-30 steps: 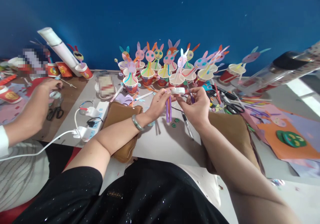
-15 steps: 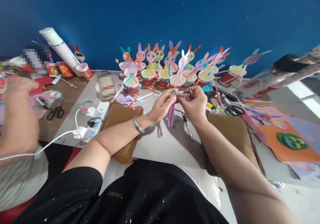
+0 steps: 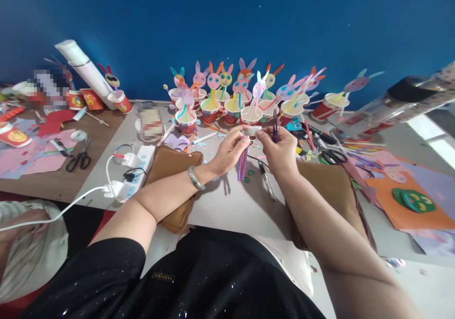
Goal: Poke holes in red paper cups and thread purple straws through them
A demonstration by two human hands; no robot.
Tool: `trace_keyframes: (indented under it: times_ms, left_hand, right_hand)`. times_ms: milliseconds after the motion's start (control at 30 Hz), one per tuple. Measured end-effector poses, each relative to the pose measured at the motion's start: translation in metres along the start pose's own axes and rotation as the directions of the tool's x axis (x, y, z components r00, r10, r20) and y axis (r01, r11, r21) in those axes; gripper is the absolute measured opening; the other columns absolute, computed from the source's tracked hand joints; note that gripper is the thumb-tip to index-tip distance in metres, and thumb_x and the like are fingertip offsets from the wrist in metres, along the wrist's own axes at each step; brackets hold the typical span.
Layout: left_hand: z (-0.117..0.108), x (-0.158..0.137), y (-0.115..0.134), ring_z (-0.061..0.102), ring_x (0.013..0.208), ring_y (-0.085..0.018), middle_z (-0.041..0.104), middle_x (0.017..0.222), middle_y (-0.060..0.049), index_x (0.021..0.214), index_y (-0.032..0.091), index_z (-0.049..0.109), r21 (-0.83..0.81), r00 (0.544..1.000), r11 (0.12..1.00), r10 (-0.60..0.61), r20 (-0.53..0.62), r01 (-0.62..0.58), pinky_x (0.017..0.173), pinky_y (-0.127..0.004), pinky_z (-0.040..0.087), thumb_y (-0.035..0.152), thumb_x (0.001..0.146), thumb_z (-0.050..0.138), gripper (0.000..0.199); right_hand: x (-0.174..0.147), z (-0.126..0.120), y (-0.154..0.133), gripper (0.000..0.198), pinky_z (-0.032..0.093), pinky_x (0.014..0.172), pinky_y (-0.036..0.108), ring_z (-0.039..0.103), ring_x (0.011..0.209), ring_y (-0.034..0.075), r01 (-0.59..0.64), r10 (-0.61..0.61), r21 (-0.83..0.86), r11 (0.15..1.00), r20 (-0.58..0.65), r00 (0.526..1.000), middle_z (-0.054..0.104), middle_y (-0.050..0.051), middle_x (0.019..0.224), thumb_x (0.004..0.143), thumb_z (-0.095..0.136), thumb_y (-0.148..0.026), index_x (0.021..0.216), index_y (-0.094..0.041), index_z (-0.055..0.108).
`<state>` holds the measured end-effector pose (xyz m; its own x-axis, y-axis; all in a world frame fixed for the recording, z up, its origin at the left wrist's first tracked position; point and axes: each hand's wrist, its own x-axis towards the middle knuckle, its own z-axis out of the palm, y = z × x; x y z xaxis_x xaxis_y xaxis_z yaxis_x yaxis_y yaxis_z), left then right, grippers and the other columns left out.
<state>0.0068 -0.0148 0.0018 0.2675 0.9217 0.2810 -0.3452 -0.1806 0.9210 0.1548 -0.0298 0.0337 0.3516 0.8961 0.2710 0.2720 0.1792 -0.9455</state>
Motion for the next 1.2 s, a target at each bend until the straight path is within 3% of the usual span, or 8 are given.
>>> trace_keyframes:
  times_ms: [233,500,767,1067,1200]
  left_hand:
    - [-0.001,-0.003,-0.002,0.052,0.141,-0.027,0.057,0.143,-0.012,0.080,0.019,0.060,0.109,0.994,0.988,0.109,0.026,-0.111,0.120,-0.043,0.045,0.058,0.095,0.066,0.041]
    - [-0.005,-0.004,-0.007,0.060,0.123,-0.022,0.054,0.148,-0.014,0.087,0.021,0.053,0.354,0.947,0.879,0.305,0.100,-0.321,0.105,-0.043,0.050,0.061,0.102,0.051,0.043]
    - [-0.005,-0.009,0.000,0.065,0.114,-0.021,0.056,0.146,-0.017,0.089,0.023,0.049,0.449,0.919,0.802,0.361,0.161,-0.394,0.113,-0.047,0.048,0.053,0.105,0.046,0.035]
    - [-0.006,-0.010,0.002,0.055,0.140,-0.027,0.055,0.148,-0.017,0.090,0.025,0.050,0.500,0.901,0.750,0.380,0.211,-0.433,0.114,-0.053,0.049,0.052,0.105,0.045,0.031]
    - [-0.006,-0.011,0.002,0.049,0.149,-0.026,0.054,0.151,-0.017,0.091,0.024,0.050,0.502,0.877,0.720,0.417,0.240,-0.480,0.119,-0.051,0.047,0.049,0.106,0.045,0.029]
  right_hand:
    - [-0.006,0.006,-0.007,0.026,0.021,0.042,0.023,0.029,0.042,0.006,-0.209,0.189,0.287,0.935,0.094,0.977,0.037,-0.011,0.046,0.071,0.078,-0.041,0.072,-0.022,0.061]
    - [-0.010,0.011,-0.014,0.037,0.020,0.038,0.020,0.022,0.039,0.003,-0.385,0.327,0.454,0.804,0.205,0.923,0.023,-0.015,0.048,0.069,0.084,-0.037,0.070,-0.022,0.051]
    - [-0.011,0.009,-0.019,0.049,0.018,0.037,0.021,0.021,0.039,0.002,-0.468,0.381,0.485,0.739,0.272,0.884,0.026,-0.013,0.046,0.063,0.088,-0.031,0.063,-0.023,0.039]
    - [-0.009,0.006,-0.013,0.058,0.018,0.036,0.020,0.019,0.038,0.002,-0.551,0.401,0.500,0.668,0.381,0.833,0.023,-0.014,0.045,0.064,0.092,-0.032,0.063,-0.023,0.035]
    - [-0.007,0.005,-0.012,0.043,0.018,0.034,0.018,0.020,0.037,0.000,-0.607,0.428,0.494,0.623,0.434,0.793,0.042,-0.011,0.051,0.072,0.088,-0.033,0.068,-0.021,0.047]
